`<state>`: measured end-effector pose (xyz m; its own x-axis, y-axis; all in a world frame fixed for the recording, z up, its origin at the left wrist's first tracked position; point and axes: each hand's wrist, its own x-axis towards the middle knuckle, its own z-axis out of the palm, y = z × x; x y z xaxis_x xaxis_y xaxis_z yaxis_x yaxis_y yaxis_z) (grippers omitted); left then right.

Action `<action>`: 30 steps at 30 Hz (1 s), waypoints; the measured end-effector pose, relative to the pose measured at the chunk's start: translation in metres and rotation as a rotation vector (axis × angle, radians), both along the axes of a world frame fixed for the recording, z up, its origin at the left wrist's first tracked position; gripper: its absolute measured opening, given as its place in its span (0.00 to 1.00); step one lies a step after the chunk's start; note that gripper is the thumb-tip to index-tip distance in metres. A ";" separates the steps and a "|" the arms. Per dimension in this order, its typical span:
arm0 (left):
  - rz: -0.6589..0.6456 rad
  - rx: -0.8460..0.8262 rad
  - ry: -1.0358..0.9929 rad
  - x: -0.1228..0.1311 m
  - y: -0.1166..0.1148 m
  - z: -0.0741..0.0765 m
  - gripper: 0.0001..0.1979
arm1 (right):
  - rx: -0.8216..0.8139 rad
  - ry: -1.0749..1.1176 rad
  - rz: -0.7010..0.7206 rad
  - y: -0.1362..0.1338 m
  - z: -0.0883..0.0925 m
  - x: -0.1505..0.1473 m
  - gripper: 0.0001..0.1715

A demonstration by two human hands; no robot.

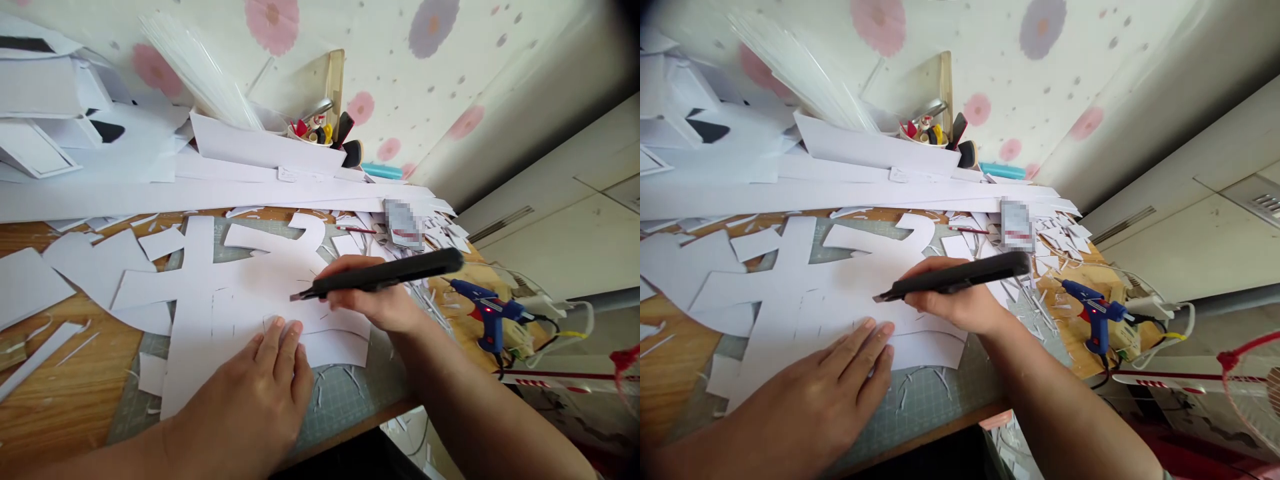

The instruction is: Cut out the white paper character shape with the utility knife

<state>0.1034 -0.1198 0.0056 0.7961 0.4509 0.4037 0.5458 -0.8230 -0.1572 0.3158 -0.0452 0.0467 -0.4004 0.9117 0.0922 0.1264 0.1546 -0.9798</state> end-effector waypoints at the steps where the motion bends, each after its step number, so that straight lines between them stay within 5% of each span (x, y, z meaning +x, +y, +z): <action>1: 0.002 -0.004 0.009 0.000 0.000 0.002 0.16 | -0.011 -0.030 0.035 0.005 -0.003 -0.003 0.07; 9: 0.022 0.015 0.025 0.003 0.001 0.007 0.18 | -0.034 0.012 0.046 0.013 -0.029 -0.008 0.08; 30: 0.014 -0.013 0.003 0.003 0.001 0.009 0.17 | 0.040 -0.142 0.186 0.018 -0.025 -0.008 0.09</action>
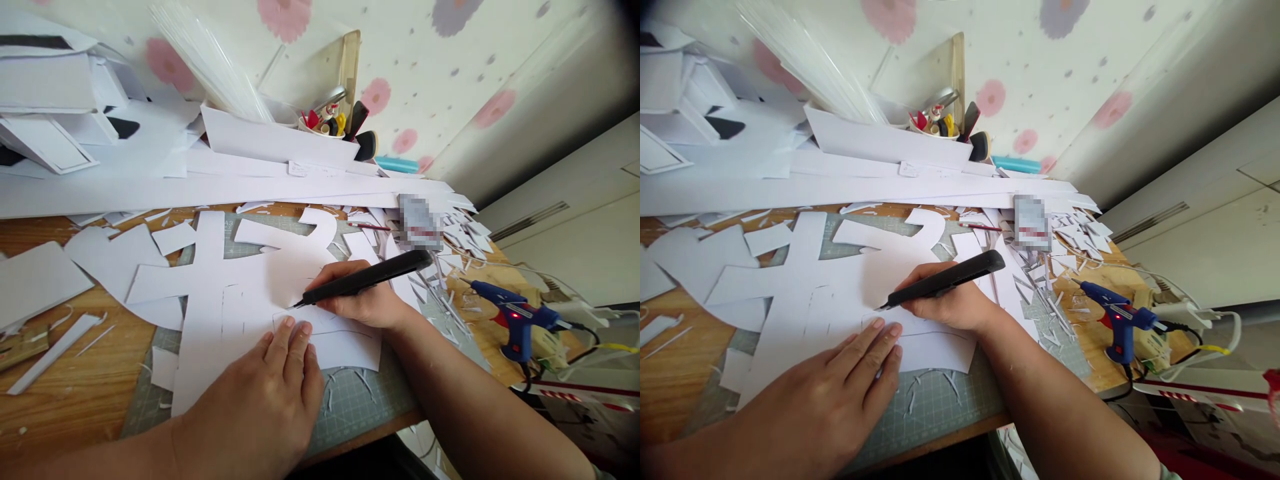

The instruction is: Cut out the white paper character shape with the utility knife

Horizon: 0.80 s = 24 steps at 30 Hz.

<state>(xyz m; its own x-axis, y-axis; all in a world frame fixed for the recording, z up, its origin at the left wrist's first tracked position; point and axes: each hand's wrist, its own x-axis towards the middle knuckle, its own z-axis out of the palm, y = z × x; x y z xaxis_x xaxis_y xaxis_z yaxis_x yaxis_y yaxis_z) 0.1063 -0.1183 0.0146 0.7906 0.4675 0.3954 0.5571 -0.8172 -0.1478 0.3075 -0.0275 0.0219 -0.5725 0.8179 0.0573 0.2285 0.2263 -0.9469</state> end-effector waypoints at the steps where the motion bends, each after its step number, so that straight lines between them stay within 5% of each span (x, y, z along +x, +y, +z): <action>1: -0.001 0.000 0.005 0.000 0.000 0.000 0.17 | 0.008 -0.008 0.015 0.000 0.001 0.000 0.09; 24: -0.008 0.002 0.004 -0.005 0.002 -0.003 0.20 | 0.038 -0.111 0.017 0.008 0.008 0.026 0.08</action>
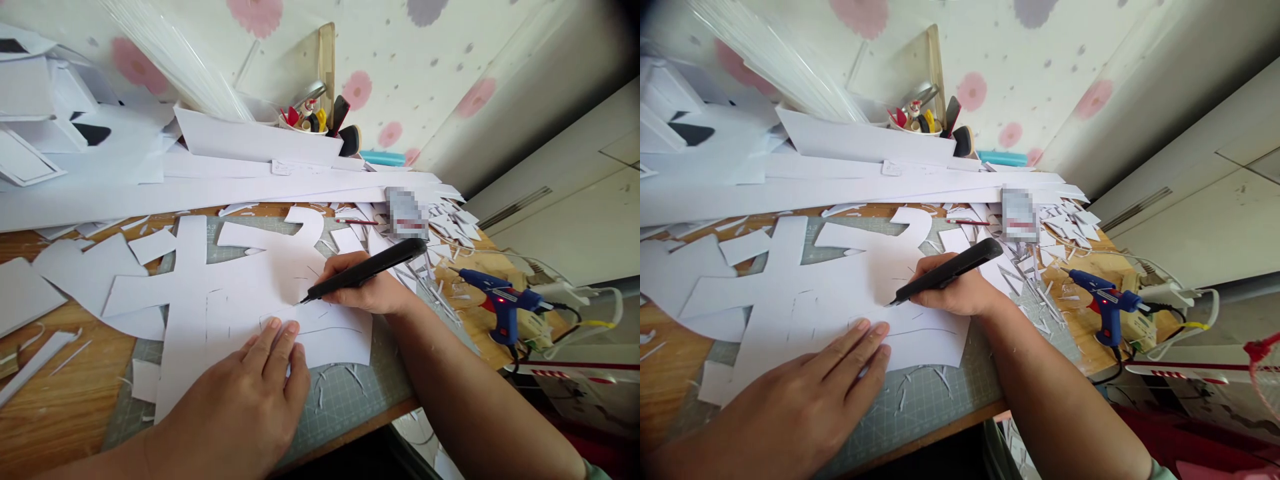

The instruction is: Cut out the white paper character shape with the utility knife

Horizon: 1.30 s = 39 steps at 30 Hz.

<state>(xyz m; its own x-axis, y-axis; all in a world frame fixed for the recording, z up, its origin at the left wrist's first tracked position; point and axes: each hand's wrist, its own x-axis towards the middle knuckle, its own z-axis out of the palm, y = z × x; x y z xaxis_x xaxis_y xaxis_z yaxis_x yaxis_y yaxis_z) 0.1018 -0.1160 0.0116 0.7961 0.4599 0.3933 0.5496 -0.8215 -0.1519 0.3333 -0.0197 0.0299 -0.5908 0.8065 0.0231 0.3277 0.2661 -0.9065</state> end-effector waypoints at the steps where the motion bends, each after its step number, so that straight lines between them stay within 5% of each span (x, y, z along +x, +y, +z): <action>1: -0.007 0.002 0.016 0.000 0.000 0.002 0.21 | -0.001 0.001 0.000 0.001 0.000 0.001 0.08; 14: -0.012 0.035 0.028 0.001 0.001 -0.001 0.18 | 0.013 0.200 -0.014 -0.003 -0.005 -0.002 0.07; 20: -0.025 0.081 0.032 0.004 0.003 0.001 0.17 | 0.000 0.571 -0.338 -0.033 0.004 -0.012 0.10; 26: -0.010 0.116 -0.011 0.004 0.003 -0.006 0.17 | 0.187 0.251 -0.653 -0.079 -0.014 -0.031 0.10; 39: 0.001 0.067 -0.046 0.005 0.002 -0.009 0.15 | 0.302 0.072 -0.664 -0.085 -0.031 -0.033 0.10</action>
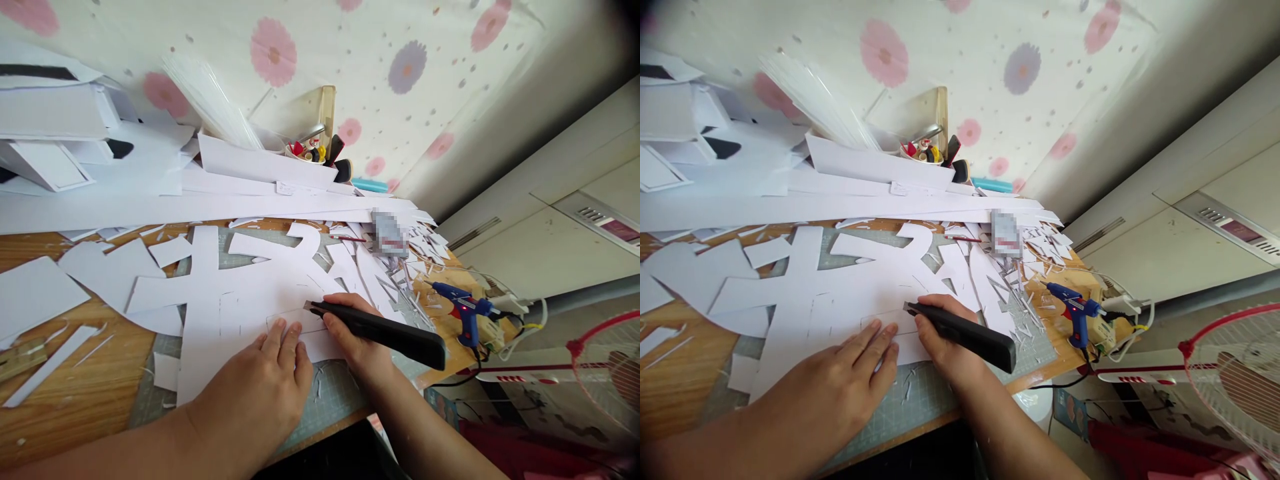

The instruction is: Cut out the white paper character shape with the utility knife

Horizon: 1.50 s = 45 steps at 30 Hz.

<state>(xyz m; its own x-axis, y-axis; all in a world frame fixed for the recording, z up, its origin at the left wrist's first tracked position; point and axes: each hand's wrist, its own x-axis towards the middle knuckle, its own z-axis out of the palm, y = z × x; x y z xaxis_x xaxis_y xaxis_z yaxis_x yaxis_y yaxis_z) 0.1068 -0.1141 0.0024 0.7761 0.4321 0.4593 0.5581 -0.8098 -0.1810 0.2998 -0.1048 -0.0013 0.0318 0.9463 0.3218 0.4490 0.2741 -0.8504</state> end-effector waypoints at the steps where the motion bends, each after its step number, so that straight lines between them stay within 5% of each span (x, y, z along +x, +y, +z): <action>1: 0.000 0.002 -0.003 0.000 0.000 0.000 0.15 | 0.000 -0.001 0.002 0.000 0.000 0.000 0.11; 45: 0.016 0.054 0.084 0.001 0.001 0.014 0.21 | 0.122 -0.210 -0.022 -0.001 0.010 -0.012 0.06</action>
